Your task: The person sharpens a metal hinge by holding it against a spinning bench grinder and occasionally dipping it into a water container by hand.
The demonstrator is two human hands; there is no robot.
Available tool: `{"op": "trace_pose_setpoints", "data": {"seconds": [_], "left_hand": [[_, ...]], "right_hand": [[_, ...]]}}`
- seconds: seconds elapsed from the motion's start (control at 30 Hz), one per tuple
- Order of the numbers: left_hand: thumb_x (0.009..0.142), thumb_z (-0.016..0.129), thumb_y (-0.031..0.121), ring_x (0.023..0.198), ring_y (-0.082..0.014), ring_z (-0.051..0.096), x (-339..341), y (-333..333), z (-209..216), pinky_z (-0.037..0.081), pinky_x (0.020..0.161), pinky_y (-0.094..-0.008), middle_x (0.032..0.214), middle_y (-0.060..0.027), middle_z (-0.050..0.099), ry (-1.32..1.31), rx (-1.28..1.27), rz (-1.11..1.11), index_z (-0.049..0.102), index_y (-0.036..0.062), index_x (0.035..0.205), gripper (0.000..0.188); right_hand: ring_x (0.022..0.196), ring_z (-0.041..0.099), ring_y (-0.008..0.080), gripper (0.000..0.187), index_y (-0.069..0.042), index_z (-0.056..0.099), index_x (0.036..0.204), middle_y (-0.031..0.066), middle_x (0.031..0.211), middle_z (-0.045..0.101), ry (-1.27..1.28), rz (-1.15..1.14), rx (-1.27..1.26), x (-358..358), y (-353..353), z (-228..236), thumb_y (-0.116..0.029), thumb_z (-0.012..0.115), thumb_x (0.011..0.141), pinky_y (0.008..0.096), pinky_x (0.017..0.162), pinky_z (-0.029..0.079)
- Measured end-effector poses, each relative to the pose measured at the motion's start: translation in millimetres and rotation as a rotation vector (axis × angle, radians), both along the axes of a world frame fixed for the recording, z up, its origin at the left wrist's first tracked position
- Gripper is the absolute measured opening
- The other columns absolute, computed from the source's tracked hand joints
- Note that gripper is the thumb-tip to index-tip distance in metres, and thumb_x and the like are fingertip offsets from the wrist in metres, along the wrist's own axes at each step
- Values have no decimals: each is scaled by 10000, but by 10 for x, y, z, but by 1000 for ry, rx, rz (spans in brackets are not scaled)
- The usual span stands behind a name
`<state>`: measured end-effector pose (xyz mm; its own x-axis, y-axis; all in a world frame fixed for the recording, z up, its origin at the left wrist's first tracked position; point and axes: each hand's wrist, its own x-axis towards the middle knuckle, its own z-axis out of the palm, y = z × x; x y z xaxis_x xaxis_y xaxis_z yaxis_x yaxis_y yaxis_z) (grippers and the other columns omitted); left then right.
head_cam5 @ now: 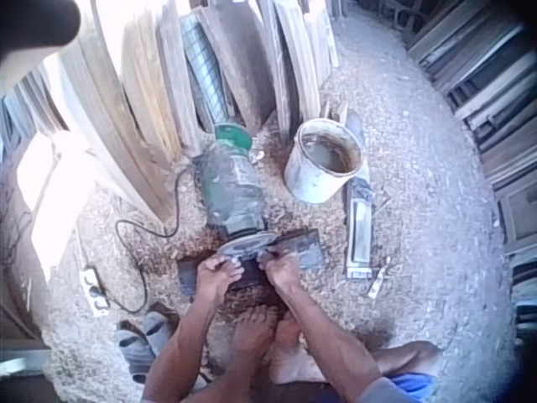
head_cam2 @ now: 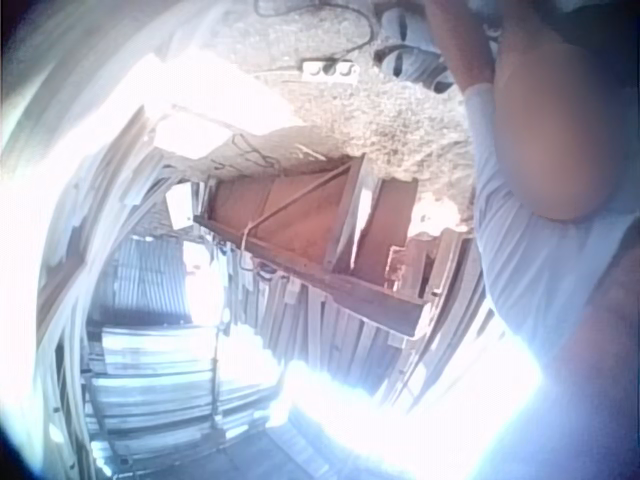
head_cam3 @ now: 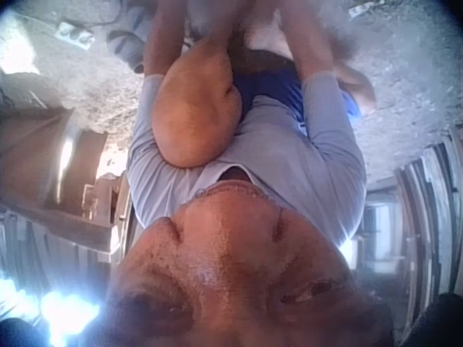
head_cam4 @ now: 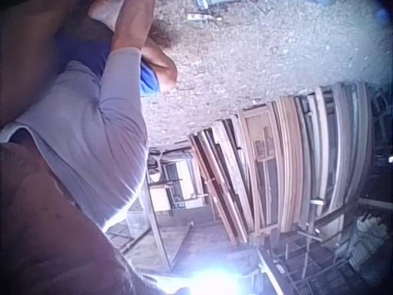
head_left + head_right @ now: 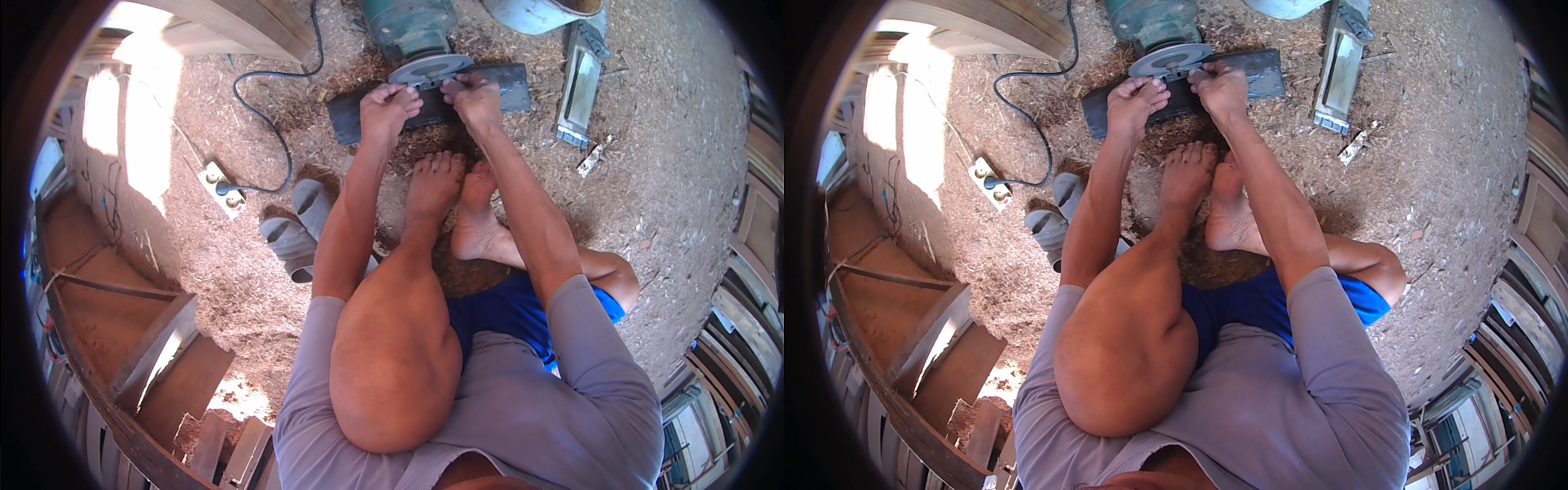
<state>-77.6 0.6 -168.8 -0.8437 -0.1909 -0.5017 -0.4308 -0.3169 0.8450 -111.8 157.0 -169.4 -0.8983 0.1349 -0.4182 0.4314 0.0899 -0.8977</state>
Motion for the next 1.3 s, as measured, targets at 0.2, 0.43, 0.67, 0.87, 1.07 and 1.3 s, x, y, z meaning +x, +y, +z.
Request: {"op": "trace_pose_setpoints", "data": {"seconds": [0.2, 0.43, 0.67, 0.87, 1.07, 1.3], "left_hand": [[845, 653, 71, 692, -170, 671, -34, 63, 9, 550, 597, -249, 826, -119, 669, -5, -38, -16, 615, -54, 925, 154], [848, 668, 78, 738, -193, 678, -1, 28, -35, 566, 631, -274, 874, -135, 668, 18, -13, 38, 599, -36, 943, 164], [852, 660, 69, 750, -209, 682, 9, 30, -11, 570, 640, -286, 858, -127, 660, 23, -8, 71, 591, -26, 933, 143], [853, 658, 78, 760, -209, 682, 29, -12, -29, 570, 654, -290, 874, -131, 660, 18, -10, 63, 593, -26, 937, 149], [852, 659, 89, 745, -193, 677, -25, 45, -41, 559, 637, -272, 882, -143, 670, 17, -48, 14, 605, -35, 958, 172], [854, 661, 86, 733, -189, 676, -35, 68, -59, 555, 619, -267, 884, -146, 671, 1, -59, 17, 599, -35, 942, 162]], "right_hand": [[601, 646, 122, 228, 85, 633, 950, 117, 742, 684, -39, -54, -44, -2, 31, -3, -46, 693, 773, 234, 549, 493], [609, 647, 120, 224, 81, 635, 947, 115, 748, 686, -33, -33, 5, 22, -40, 44, -39, 697, 769, 233, 547, 495], [689, 680, 200, 288, -10, 687, 936, 130, 785, 699, -8, 35, 253, 7, -15, -250, -211, 747, 738, 290, 663, 517], [701, 683, 199, 285, -30, 696, 926, 117, 769, 701, -25, 68, 311, 34, -58, -82, -235, 745, 734, 292, 691, 516], [614, 664, 145, 226, 65, 646, 934, 124, 746, 694, -15, -19, 67, 13, -26, 36, -73, 701, 764, 255, 574, 508], [598, 655, 148, 212, 87, 637, 935, 128, 731, 683, 1, -56, 32, 26, -17, 41, -35, 687, 768, 254, 538, 503]]}}
